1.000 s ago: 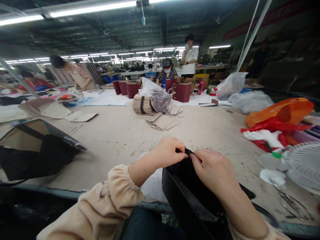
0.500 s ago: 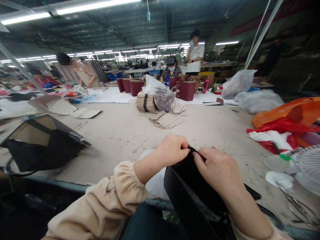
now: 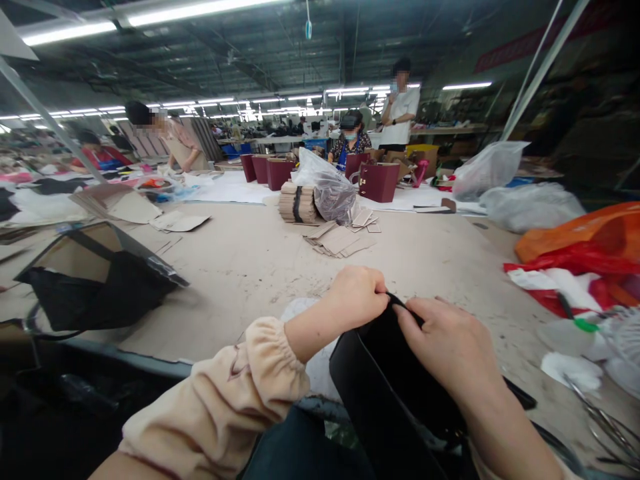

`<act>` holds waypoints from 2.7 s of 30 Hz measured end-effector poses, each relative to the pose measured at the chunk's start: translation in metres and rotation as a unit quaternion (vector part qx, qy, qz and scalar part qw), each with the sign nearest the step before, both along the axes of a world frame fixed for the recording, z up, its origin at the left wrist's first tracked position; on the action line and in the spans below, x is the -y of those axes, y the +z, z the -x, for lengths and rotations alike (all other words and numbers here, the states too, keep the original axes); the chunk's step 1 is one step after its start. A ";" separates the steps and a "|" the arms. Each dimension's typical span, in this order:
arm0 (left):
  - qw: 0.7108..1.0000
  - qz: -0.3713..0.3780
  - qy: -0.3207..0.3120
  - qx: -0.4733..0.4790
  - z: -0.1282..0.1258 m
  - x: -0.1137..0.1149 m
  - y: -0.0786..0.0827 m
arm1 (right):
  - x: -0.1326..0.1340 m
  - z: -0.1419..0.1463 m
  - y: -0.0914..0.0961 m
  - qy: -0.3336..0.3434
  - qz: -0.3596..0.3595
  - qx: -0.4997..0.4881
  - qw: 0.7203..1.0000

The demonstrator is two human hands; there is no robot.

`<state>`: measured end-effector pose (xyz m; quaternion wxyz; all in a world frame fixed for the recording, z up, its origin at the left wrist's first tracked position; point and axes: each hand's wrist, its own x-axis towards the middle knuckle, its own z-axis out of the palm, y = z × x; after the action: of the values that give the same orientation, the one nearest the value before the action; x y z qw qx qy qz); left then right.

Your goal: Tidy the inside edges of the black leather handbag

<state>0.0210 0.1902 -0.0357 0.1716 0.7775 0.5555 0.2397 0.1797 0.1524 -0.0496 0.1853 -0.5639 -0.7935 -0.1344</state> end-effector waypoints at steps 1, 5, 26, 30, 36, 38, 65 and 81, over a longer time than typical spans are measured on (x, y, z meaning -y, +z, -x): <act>1.000 0.007 0.002 0.002 0.000 0.000 0.001 | 0.000 -0.001 -0.001 0.001 0.001 -0.001 1.000; 1.000 0.012 -0.002 0.016 -0.002 0.000 0.004 | -0.003 -0.006 -0.004 0.008 0.018 -0.028 0.999; 0.987 -0.094 -0.060 -0.117 0.010 0.015 0.011 | -0.016 -0.004 0.000 0.028 0.048 -0.033 0.998; 0.992 -0.062 -0.032 -0.107 0.006 0.012 0.011 | -0.018 0.000 -0.001 0.034 0.033 -0.046 0.998; 0.996 -0.029 -0.009 -0.086 0.000 0.003 0.008 | -0.022 0.002 -0.001 0.046 0.030 -0.050 0.997; 0.996 -0.030 -0.004 -0.089 -0.002 0.001 0.009 | -0.025 0.000 -0.001 0.046 0.037 -0.059 0.996; 0.993 -0.008 -0.033 0.116 0.008 0.006 0.003 | -0.021 0.001 0.006 -0.018 0.076 -0.005 0.997; 0.989 0.105 -0.011 0.107 0.015 0.045 -0.006 | -0.034 -0.015 0.040 0.060 0.218 0.009 0.974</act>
<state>0.0064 0.1448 -0.0418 0.3129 0.7314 0.5473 0.2601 0.1949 0.1862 -0.0092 0.0582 -0.5409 -0.8377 0.0481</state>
